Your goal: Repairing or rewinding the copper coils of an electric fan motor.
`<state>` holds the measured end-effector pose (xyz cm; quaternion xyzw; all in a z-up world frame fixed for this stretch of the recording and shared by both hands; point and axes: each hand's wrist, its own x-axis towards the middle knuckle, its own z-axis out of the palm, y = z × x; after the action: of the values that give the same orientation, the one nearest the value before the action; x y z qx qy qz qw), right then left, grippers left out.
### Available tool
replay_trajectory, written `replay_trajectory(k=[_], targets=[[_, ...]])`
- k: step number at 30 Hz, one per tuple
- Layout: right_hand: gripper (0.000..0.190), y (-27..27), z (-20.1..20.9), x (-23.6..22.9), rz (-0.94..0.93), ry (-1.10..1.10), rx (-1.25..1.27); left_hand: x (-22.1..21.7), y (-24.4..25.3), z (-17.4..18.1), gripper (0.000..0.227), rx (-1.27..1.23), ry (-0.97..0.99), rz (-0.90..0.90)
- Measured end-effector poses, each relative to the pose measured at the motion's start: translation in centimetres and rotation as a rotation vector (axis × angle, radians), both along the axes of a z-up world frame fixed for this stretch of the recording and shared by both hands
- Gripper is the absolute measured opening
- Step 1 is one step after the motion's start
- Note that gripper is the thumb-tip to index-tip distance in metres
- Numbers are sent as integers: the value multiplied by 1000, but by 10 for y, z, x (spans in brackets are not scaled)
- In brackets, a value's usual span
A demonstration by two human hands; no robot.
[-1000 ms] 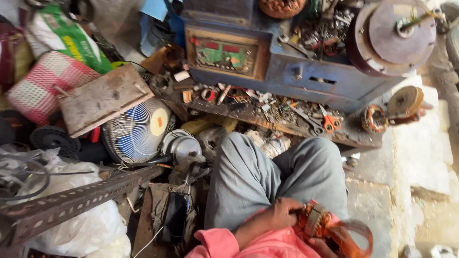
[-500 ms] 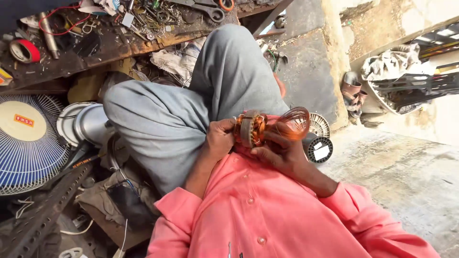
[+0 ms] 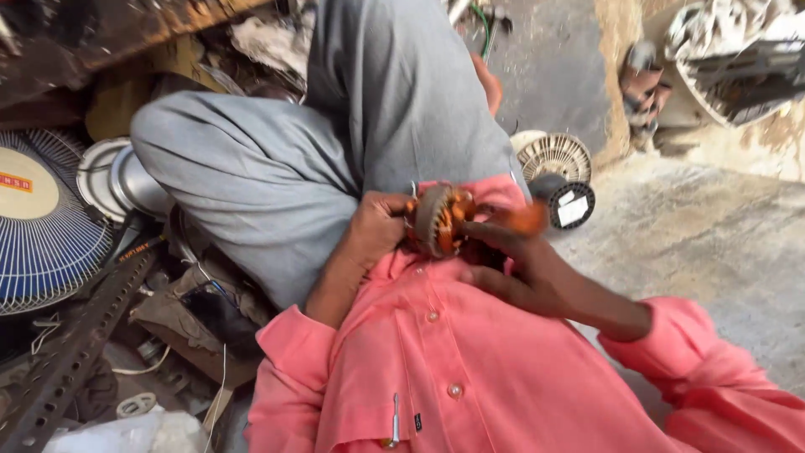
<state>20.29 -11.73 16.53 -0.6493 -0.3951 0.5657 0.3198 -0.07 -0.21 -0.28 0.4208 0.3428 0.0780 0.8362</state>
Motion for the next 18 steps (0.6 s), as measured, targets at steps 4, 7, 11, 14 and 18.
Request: replay_trajectory(k=[4, 7, 11, 14, 18], targets=[[50, -10, 28, 14, 350, -159, 107, -5, 3, -1, 16, -59, 39, -9], [41, -13, 40, 20, 412, -227, 355, -3, 7, 2, 12, -91, 19, -15], [33, 38, 58, 15, 283, -942, 766, -6, 9, 1, 11, -2, 26, -57], [47, 57, 50, 18, 233, -1053, 628, -7, 8, 0, 14, 20, 8, -66], [35, 16, 0, 31, 242, -784, 308, -3, 10, 6, 16, -36, 2, -34]])
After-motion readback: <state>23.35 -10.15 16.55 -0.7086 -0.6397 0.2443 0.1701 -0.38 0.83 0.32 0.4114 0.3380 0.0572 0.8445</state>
